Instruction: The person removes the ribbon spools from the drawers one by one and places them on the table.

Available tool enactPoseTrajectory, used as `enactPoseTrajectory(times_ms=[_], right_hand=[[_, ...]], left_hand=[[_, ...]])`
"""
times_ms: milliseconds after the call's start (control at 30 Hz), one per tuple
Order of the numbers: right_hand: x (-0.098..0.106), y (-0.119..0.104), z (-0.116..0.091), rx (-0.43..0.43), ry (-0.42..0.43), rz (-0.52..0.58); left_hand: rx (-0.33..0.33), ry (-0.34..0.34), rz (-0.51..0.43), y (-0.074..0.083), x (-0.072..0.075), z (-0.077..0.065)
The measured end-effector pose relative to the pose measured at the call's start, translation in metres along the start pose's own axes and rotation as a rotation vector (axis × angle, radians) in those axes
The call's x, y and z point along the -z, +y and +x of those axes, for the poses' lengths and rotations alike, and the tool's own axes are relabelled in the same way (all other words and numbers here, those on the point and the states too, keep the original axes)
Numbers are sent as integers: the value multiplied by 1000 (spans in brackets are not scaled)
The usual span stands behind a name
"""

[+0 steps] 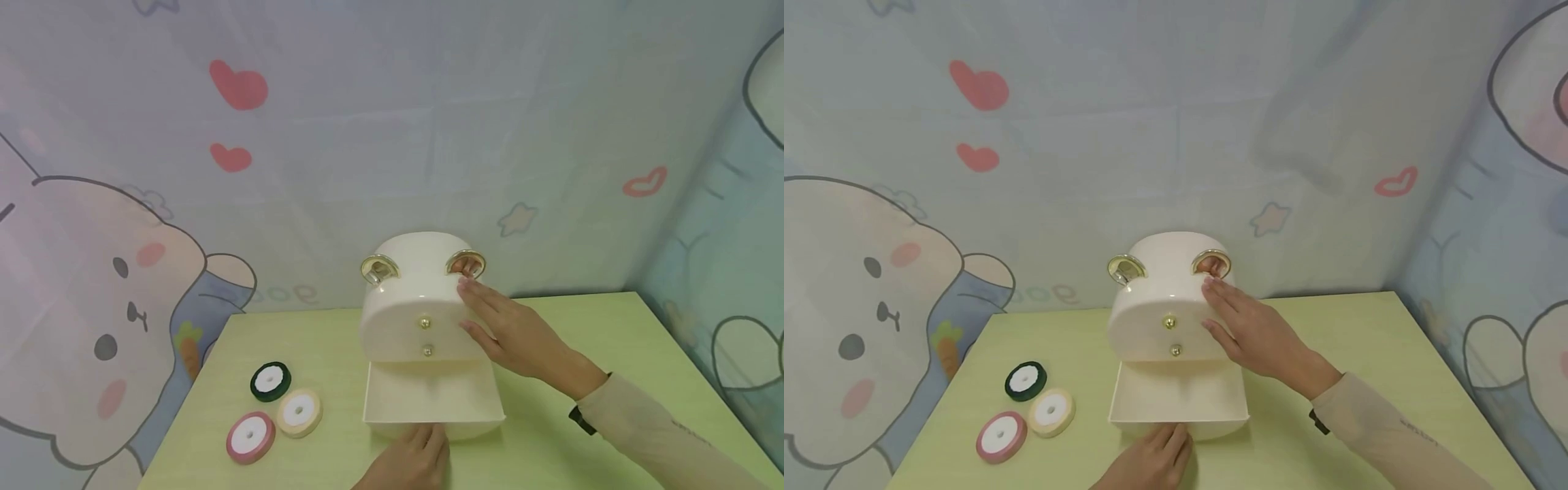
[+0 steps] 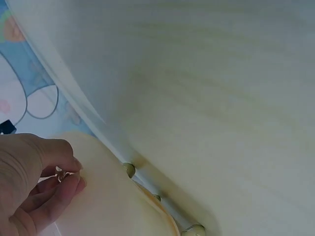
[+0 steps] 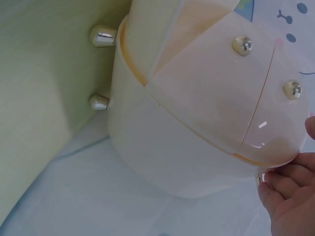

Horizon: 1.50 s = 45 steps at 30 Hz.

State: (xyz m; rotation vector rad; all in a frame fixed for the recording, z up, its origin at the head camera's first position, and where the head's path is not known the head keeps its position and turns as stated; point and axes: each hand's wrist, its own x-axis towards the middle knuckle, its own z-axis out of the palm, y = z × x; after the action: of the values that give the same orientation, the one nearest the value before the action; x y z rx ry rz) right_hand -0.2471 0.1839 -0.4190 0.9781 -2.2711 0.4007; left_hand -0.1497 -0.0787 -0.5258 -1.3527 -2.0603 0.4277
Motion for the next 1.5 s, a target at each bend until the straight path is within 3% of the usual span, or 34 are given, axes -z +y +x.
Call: enactPoseTrajectory(times_ms=[233,367,767,1100,1333,1500], right_hand=[[1,-1,-1,-21,-17,5],[0,-2,-1,-21,-13,4],[-1,1,-2,-1,13,-10],[-4,3,0,23,49,0],[-4,0,0,-4,14,1],[-4,1,-1,16,37,-2]], left_hand=[[-1,100,101,-6,-11,6],[16,125,141,-10,-15,8],[24,46,146,-19,-23,15],[56,35,159,-30,-34,23],[78,-8,130,-34,-38,23],[82,23,133,-35,-42,24]])
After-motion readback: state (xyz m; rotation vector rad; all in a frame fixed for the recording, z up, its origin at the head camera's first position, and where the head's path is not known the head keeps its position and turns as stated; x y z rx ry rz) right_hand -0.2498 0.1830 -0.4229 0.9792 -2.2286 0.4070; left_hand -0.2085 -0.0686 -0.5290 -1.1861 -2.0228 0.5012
